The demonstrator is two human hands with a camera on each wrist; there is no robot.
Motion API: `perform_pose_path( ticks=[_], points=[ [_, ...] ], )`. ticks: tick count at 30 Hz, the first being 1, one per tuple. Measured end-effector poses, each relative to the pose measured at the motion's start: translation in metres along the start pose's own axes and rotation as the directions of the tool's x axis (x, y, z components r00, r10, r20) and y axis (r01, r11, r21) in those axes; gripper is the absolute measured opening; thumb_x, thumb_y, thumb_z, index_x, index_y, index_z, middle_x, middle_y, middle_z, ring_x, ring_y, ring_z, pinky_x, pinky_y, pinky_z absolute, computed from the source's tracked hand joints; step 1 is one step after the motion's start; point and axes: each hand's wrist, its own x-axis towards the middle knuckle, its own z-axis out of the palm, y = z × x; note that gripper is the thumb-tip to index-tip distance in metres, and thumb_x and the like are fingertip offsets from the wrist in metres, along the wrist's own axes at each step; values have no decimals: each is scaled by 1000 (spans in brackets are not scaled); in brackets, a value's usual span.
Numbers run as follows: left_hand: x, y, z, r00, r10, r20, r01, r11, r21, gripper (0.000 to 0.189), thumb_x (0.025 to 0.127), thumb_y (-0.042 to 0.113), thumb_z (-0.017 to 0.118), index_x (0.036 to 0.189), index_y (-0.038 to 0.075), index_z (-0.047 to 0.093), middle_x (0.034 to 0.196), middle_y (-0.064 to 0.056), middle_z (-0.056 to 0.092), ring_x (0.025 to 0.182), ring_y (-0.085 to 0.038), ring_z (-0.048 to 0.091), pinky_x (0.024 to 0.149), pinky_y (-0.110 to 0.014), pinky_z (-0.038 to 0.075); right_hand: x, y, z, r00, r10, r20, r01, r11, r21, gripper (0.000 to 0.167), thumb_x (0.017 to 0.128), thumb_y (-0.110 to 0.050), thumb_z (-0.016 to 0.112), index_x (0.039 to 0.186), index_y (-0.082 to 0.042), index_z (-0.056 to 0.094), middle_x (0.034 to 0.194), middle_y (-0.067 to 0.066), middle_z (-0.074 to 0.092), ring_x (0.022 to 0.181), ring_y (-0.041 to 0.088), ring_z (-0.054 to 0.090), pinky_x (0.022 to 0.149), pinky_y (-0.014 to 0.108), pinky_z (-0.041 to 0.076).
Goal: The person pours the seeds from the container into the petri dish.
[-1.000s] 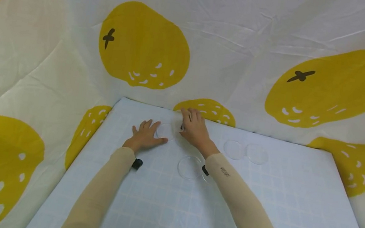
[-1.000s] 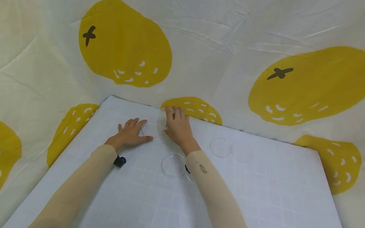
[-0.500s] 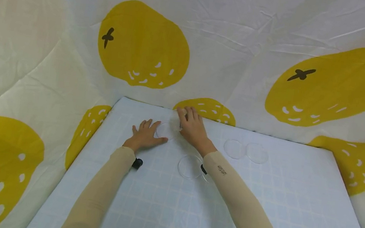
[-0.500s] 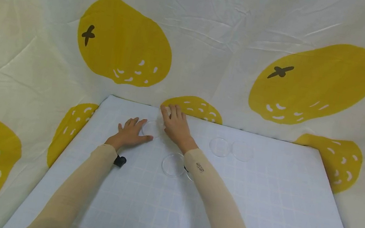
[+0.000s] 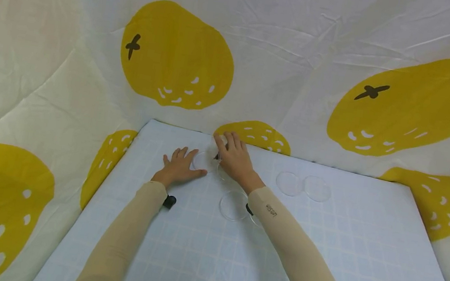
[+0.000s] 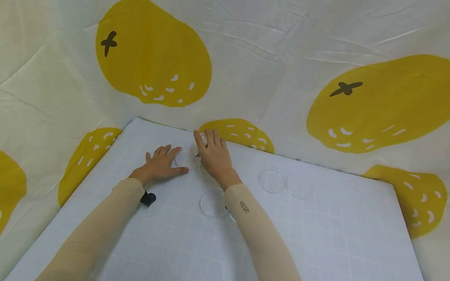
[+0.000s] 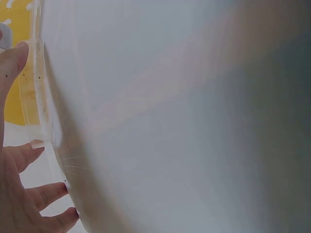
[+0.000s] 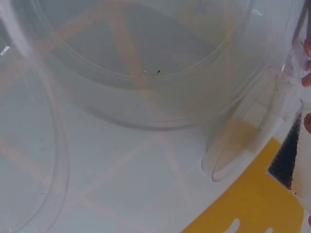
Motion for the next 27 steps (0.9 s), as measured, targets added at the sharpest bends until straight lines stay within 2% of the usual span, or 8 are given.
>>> perform_pose_path(
  ticks=[10,20,27],
  points=[
    [0,0,0,1000,1,-4,-1,1000,-13,95,87,74,57,158,19,28,161,-22,18,147,-47,8,105,-78,-1,0,0,2,1000,-18,-2,18,999,-32,72,86,-13,76,149,-11,41,144,23,43,134,43,42,102,52,44],
    [0,0,-1,1000,2,4,-2,1000,-21,95,87,74,57,159,19,27,162,-22,17,147,-47,6,105,-78,-2,-2,-2,1,1000,-25,15,26,998,-54,68,89,-11,72,150,-11,42,146,24,42,135,43,40,102,52,43],
    [-2,0,-1,1000,0,8,0,1000,-17,96,87,74,56,159,20,26,162,-22,15,148,-47,6,105,-78,-2,-2,-3,4,999,-33,-27,32,998,-56,68,88,-10,72,149,-12,42,144,23,43,134,43,41,102,53,44]
  ],
)
